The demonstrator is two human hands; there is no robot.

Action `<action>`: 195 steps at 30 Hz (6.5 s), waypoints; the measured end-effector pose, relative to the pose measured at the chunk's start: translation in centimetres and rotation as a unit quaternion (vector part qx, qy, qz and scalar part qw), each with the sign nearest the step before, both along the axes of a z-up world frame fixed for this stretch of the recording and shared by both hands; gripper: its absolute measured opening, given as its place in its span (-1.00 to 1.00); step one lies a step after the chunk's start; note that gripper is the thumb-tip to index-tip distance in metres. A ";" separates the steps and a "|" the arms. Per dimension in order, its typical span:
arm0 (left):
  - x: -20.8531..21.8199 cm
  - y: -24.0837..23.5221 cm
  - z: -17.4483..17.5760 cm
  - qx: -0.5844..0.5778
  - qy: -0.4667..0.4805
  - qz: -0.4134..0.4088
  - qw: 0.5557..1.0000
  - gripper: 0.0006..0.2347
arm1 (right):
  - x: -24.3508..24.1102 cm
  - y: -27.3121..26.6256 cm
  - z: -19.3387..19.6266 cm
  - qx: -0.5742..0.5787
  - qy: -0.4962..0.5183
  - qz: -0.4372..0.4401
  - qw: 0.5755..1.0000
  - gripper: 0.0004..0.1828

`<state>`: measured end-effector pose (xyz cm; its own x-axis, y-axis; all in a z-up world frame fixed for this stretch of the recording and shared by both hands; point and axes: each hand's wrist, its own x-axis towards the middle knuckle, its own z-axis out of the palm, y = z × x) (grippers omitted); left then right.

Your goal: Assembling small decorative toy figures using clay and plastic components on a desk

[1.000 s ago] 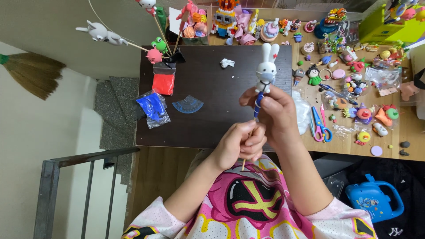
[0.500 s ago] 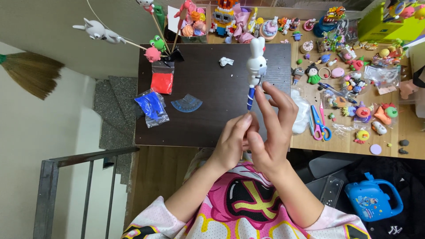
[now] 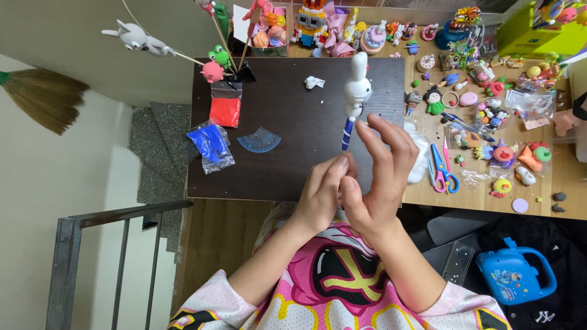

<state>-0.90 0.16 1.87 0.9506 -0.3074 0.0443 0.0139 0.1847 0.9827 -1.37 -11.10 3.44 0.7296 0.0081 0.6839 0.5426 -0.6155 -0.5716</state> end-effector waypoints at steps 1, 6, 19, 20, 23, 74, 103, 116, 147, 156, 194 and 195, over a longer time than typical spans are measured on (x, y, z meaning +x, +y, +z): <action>0.1 0.0 -0.1 0.000 0.000 0.000 1.000 -0.64 | 0.1 0.1 -0.1 0.000 0.000 0.000 1.000 -0.31; -0.1 -0.1 0.0 -0.061 0.064 -0.014 0.996 -0.62 | 0.1 0.0 0.0 0.014 0.016 0.003 1.000 -0.36; -0.4 0.1 -2.8 -0.403 0.249 -0.229 0.850 -0.57 | 2.3 -0.5 -7.0 0.579 0.387 0.250 0.672 -0.55; -0.4 0.1 -2.7 -0.403 0.254 -0.232 0.848 -0.57 | 2.4 -0.4 -7.1 0.585 0.385 0.264 0.664 -0.61; -0.5 -0.2 -3.2 -0.381 0.249 -0.212 0.865 -0.60 | 2.7 -0.6 -6.7 0.583 0.372 0.274 0.668 -0.65; 8.8 7.4 -0.6 -0.159 0.192 -0.299 0.921 -0.59 | -6.1 10.1 -5.2 0.598 0.267 -0.007 0.756 -0.73; 7.9 15.6 -0.2 -0.304 0.087 -0.353 0.880 -0.40 | -6.1 16.5 -3.7 0.349 0.283 -0.241 0.860 -0.85; 7.8 15.7 2.6 -0.297 0.224 -0.393 0.841 -0.18 | -6.6 16.2 -4.0 0.323 0.289 -0.271 0.859 -0.87; 8.0 15.0 0.8 -0.218 0.138 -0.367 0.894 -0.16 | -5.8 14.7 -4.8 0.290 0.232 -0.256 0.892 -0.90; 7.9 14.7 0.8 -0.267 0.173 -0.384 0.867 -0.15 | -5.2 15.6 -5.7 0.254 0.213 -0.285 0.899 -0.75; 9.2 15.4 1.2 -0.187 0.153 -0.314 0.918 -0.36 | -4.9 14.2 -5.0 0.348 0.249 -0.142 0.893 -0.75; 9.2 15.3 1.3 -0.176 0.139 -0.306 0.925 -0.39 | -4.9 14.4 -5.0 0.381 0.247 -0.119 0.883 -0.73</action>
